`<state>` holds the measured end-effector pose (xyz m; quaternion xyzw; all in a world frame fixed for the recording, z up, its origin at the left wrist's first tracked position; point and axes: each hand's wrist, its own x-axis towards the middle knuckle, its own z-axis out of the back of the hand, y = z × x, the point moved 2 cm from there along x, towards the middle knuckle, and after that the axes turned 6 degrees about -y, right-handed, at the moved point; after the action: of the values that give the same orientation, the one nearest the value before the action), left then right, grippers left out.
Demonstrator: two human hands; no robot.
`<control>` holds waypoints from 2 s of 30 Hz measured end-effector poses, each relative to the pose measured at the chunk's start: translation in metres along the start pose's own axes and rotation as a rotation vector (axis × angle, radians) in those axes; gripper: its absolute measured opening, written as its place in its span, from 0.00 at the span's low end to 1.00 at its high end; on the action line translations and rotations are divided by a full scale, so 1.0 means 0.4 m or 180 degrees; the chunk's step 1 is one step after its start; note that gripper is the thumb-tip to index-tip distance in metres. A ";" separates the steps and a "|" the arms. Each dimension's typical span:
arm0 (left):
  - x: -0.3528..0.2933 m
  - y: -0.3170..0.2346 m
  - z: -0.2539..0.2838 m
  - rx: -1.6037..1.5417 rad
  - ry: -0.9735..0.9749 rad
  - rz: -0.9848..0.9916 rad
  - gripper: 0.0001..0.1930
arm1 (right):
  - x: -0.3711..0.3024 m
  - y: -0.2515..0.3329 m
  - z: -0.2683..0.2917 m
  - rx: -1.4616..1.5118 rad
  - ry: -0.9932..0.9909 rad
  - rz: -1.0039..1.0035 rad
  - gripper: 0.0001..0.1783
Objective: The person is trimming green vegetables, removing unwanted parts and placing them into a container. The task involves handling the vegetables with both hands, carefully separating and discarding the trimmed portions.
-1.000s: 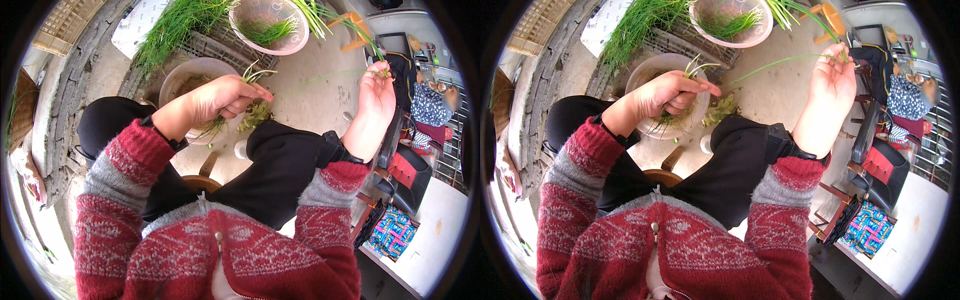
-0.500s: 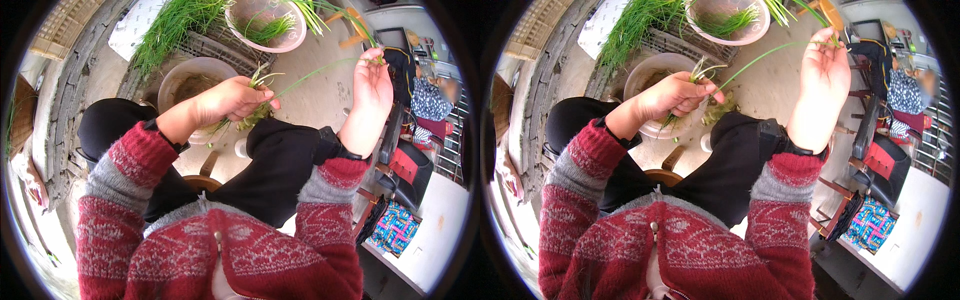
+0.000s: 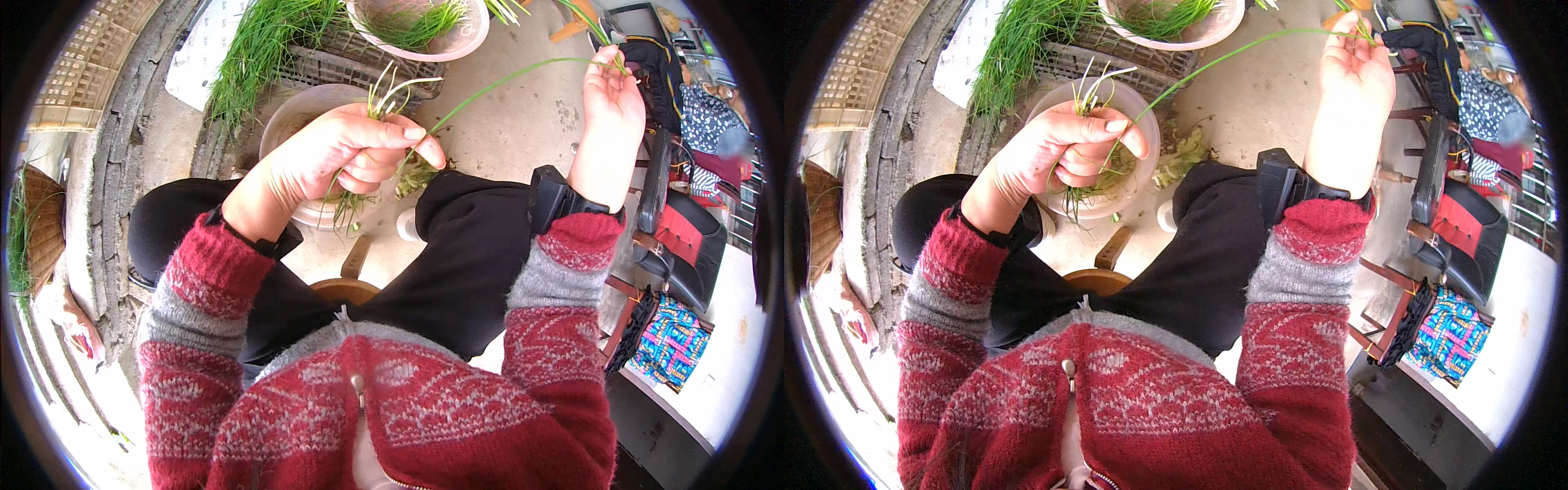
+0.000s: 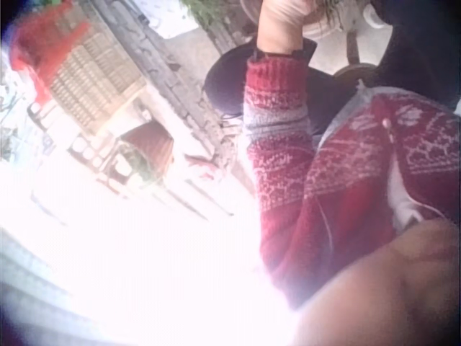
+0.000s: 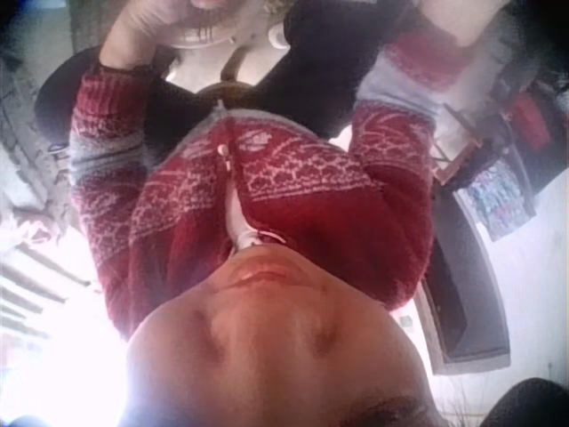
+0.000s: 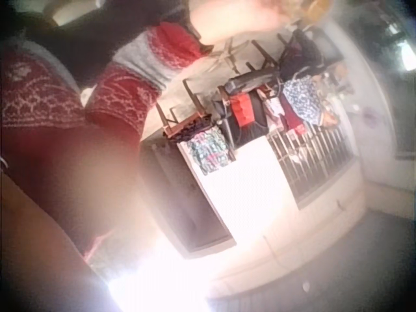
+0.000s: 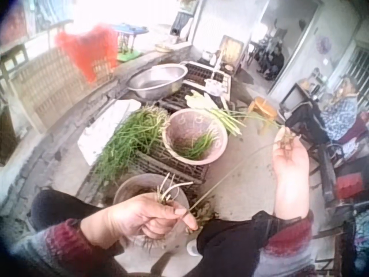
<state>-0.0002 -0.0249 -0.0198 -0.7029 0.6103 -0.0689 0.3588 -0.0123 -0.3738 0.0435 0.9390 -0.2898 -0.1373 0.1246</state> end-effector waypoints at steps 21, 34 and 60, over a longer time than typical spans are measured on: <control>0.038 0.029 0.108 -0.0750 -0.2069 -0.0211 0.11 | -0.113 -0.105 -0.042 -0.1407 0.0697 0.1231 0.09; 0.005 -0.013 0.135 -0.0840 -0.2935 -0.1361 0.08 | -0.110 -0.081 -0.025 -0.1050 0.0258 0.0741 0.11; -0.025 -0.066 0.014 -0.0873 -0.0383 -0.1238 0.26 | -0.265 -0.335 0.004 -0.2459 0.0806 -0.2032 0.18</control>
<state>0.0217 -0.0134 -0.0051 -0.8521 0.4446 -0.0112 0.2758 -0.0288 -0.2053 0.0195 0.8753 0.1004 -0.1507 0.4484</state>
